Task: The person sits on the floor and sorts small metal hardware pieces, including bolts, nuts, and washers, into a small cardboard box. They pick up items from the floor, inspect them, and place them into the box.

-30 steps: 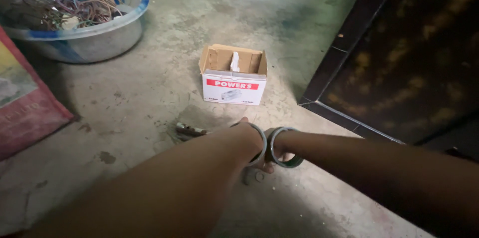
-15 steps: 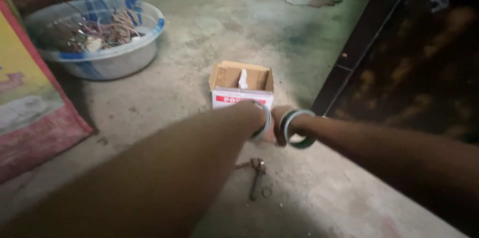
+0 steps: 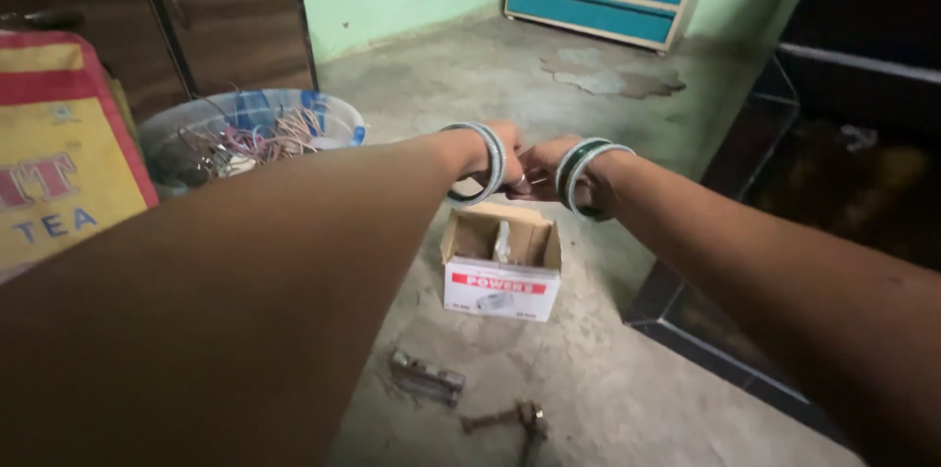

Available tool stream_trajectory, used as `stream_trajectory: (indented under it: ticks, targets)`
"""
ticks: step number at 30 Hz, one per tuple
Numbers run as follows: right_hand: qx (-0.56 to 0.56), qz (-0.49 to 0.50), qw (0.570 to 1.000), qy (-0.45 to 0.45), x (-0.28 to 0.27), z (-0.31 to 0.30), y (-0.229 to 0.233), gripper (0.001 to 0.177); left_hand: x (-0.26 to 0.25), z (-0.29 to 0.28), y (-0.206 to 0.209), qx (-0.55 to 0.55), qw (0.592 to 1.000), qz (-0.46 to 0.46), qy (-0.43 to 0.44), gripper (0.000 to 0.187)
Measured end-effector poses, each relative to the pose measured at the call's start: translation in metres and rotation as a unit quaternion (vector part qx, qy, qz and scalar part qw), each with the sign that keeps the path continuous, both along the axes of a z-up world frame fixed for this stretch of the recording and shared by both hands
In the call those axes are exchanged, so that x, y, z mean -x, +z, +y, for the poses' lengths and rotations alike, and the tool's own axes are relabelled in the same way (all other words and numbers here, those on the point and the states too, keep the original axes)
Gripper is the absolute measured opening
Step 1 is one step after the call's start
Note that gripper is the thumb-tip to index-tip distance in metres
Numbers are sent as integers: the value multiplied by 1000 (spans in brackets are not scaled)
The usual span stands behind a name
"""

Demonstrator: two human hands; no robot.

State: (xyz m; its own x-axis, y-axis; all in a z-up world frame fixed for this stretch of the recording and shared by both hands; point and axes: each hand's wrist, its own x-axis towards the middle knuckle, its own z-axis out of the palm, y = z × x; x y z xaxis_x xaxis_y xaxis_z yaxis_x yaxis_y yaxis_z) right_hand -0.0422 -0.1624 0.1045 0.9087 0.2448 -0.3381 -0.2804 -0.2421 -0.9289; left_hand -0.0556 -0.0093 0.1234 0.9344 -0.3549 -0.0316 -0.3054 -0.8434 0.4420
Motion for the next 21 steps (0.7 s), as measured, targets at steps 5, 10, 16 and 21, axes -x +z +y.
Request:
stream_trajectory:
  ticks: [5, 10, 16, 21]
  targets:
    - [-54, 32, 998, -20, -23, 22, -3, 17, -16, 18, -11, 80, 990, -55, 100, 22]
    - [-72, 70, 995, -6, -55, 37, -34, 35, -41, 19, -36, 115, 980, -84, 137, 15]
    - [-78, 67, 994, -48, -74, 25, -72, 22, -73, 1, -72, 177, 971, -79, 140, 29]
    - [9, 34, 995, -88, -78, 27, -88, 16, -74, 0, -91, 36, 990, 13, 134, 40]
